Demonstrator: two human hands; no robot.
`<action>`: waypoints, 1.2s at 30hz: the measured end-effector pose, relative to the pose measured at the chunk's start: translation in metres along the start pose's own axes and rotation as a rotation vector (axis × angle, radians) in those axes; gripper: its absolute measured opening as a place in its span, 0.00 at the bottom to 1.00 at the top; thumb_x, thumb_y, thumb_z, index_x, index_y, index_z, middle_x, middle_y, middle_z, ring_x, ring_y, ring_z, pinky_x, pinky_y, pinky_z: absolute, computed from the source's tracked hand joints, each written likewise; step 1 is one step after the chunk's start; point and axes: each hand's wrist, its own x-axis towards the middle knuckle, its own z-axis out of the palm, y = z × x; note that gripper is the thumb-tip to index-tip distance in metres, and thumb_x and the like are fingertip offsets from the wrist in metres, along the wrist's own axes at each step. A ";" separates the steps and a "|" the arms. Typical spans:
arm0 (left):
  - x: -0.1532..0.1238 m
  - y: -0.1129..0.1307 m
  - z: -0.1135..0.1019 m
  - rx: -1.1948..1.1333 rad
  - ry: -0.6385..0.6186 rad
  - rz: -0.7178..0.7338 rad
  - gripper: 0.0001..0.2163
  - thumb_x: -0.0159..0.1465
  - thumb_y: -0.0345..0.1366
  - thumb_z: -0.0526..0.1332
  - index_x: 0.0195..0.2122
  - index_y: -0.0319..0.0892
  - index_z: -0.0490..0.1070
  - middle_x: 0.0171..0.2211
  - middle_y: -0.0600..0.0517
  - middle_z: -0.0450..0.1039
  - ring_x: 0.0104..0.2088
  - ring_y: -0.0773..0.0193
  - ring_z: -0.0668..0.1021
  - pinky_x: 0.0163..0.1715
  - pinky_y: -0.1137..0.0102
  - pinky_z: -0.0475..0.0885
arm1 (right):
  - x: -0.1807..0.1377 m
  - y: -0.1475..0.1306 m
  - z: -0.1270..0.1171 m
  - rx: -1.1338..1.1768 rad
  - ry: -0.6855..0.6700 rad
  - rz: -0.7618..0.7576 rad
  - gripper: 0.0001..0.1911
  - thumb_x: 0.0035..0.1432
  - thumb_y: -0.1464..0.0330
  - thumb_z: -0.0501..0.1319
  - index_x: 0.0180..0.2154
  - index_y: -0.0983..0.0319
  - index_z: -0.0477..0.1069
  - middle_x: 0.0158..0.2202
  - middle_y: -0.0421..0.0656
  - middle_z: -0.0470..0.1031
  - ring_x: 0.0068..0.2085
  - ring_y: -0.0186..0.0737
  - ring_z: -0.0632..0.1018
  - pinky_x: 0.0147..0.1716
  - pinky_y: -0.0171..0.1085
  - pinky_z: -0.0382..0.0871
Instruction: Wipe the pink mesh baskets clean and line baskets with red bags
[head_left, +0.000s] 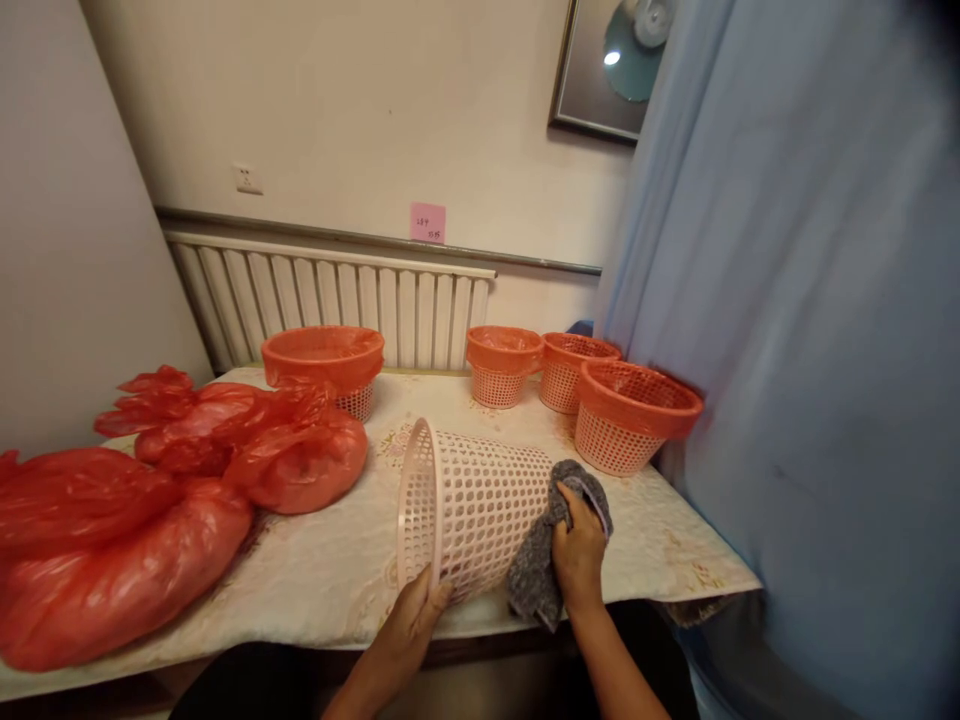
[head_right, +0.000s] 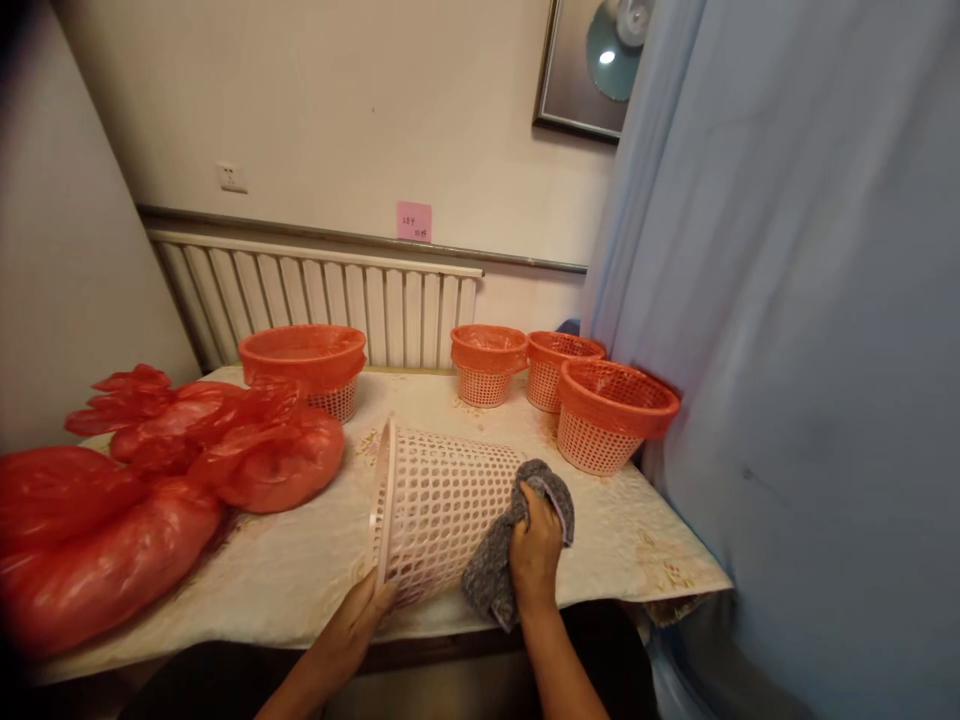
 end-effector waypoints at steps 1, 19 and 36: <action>0.000 0.003 -0.001 -0.005 -0.008 -0.001 0.22 0.66 0.47 0.52 0.58 0.43 0.66 0.59 0.49 0.66 0.62 0.51 0.63 0.65 0.53 0.48 | -0.010 -0.011 0.002 0.011 0.004 -0.016 0.31 0.48 0.80 0.49 0.54 0.59 0.67 0.51 0.50 0.73 0.52 0.52 0.73 0.53 0.53 0.65; -0.002 -0.011 -0.011 0.117 -0.126 0.040 0.19 0.65 0.45 0.53 0.54 0.44 0.70 0.53 0.48 0.72 0.54 0.51 0.71 0.60 0.57 0.58 | 0.026 -0.152 0.021 0.306 -0.368 -0.347 0.29 0.50 0.81 0.50 0.54 0.63 0.66 0.45 0.48 0.73 0.48 0.44 0.72 0.50 0.45 0.67; 0.018 0.026 -0.001 -0.203 0.047 0.108 0.23 0.67 0.49 0.49 0.55 0.39 0.67 0.57 0.47 0.68 0.58 0.55 0.67 0.62 0.62 0.55 | -0.003 -0.136 0.022 0.323 -0.291 -0.319 0.30 0.50 0.81 0.49 0.54 0.60 0.66 0.47 0.46 0.74 0.50 0.42 0.73 0.51 0.45 0.67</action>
